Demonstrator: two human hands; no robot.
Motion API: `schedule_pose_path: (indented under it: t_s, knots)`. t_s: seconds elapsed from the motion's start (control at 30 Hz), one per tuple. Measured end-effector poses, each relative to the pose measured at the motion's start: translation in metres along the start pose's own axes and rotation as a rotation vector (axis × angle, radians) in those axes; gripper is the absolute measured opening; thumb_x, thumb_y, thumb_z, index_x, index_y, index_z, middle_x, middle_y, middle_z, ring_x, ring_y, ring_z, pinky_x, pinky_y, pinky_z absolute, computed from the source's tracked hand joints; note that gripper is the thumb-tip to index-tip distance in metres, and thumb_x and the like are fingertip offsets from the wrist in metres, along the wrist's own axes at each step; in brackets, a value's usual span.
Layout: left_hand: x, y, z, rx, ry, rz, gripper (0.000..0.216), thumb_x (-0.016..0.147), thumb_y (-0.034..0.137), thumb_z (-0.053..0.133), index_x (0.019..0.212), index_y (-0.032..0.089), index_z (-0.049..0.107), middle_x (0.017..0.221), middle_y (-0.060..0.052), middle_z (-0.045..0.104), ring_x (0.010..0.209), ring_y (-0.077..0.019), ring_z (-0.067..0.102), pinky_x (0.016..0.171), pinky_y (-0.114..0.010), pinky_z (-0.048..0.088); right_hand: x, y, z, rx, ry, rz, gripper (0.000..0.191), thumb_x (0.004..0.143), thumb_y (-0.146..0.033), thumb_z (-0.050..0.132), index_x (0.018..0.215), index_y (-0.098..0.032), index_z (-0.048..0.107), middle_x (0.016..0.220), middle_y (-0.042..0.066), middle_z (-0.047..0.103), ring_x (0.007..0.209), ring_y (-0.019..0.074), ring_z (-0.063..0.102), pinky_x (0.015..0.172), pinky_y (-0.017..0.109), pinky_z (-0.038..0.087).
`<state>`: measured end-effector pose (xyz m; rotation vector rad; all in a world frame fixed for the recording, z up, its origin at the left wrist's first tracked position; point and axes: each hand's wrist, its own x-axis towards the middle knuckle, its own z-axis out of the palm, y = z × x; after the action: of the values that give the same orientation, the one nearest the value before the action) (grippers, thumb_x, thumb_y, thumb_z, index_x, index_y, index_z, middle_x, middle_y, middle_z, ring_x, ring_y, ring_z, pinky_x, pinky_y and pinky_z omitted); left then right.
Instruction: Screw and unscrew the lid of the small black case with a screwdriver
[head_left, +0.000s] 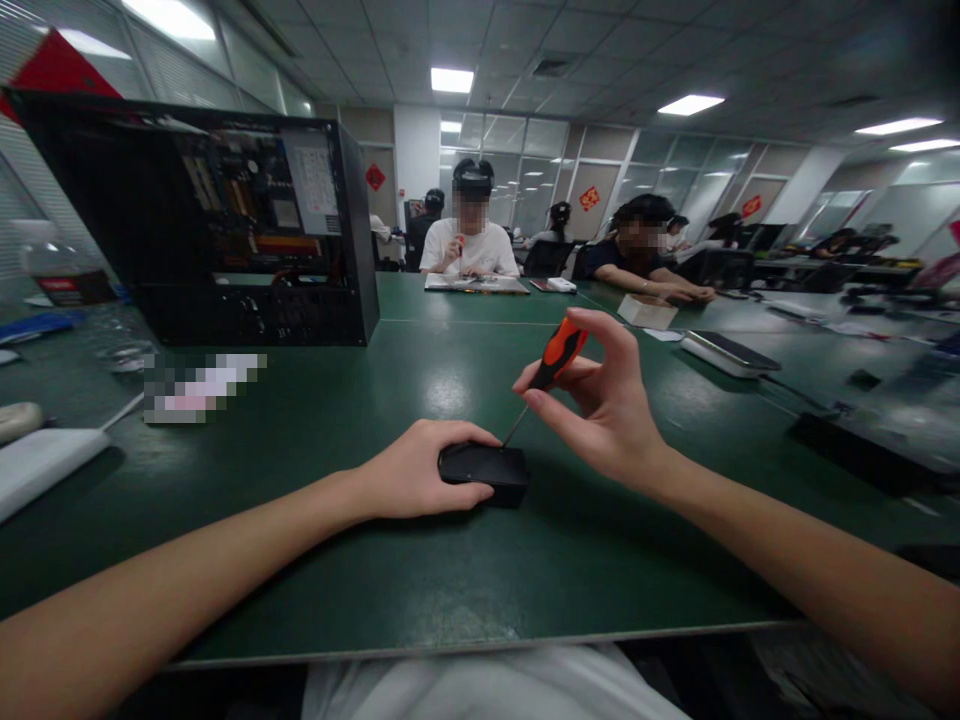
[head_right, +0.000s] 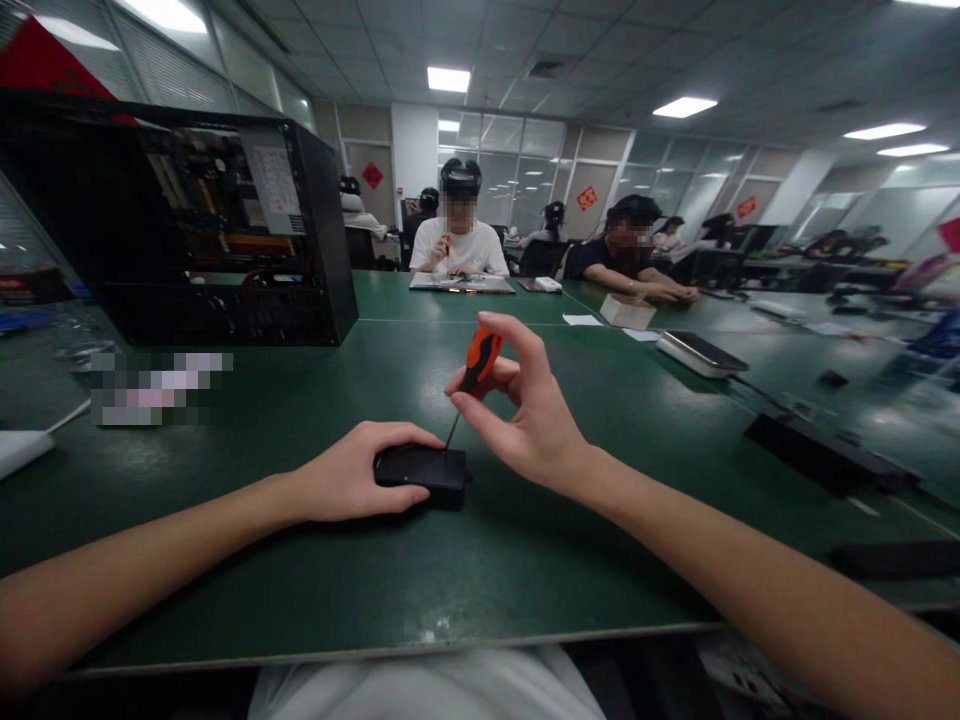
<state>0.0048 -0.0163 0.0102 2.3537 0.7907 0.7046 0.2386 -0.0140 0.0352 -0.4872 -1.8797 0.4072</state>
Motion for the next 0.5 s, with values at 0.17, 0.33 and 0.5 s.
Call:
schedule_pose_path:
  t_s: [0.17,0.33,0.5]
  knots:
    - [0.0003,0.0010,-0.0005,-0.001,-0.003,-0.004,0.042,0.079,0.026,0.076,0.119,0.016,0.070,0.104,-0.004,0.075,0.086,-0.0189,0.070,0.077,-0.026,0.051,-0.0007,-0.0046,-0.0008,0.030,-0.025,0.069,0.068,0.094,-0.028,0.065,0.147,-0.038,0.025,0.101,0.003,0.066,0.094,0.0216,0.070,0.088,0.048,0.060]
    - [0.0001,0.0015,-0.0008,0.004,-0.006,-0.010,0.042,0.079,0.027,0.075,0.119,0.016,0.069,0.102,-0.004,0.075,0.084,-0.0188,0.069,0.076,-0.027,0.051,-0.0006,-0.0029,0.0001,0.018,0.005,0.044,0.068,0.091,-0.024,0.069,0.144,-0.037,0.029,0.097,0.001,0.064,0.091,0.0205,0.070,0.086,0.046,0.060]
    - [0.0009,0.0017,0.0010,0.008,-0.003,-0.004,0.042,0.079,0.027,0.075,0.119,0.017,0.069,0.105,-0.004,0.075,0.086,-0.0193,0.070,0.078,-0.027,0.052,-0.0020,-0.0058,0.0053,0.042,0.052,0.020,0.066,0.091,-0.024,0.068,0.142,-0.040,0.029,0.111,0.004,0.065,0.090,0.0199,0.069,0.082,0.046,0.062]
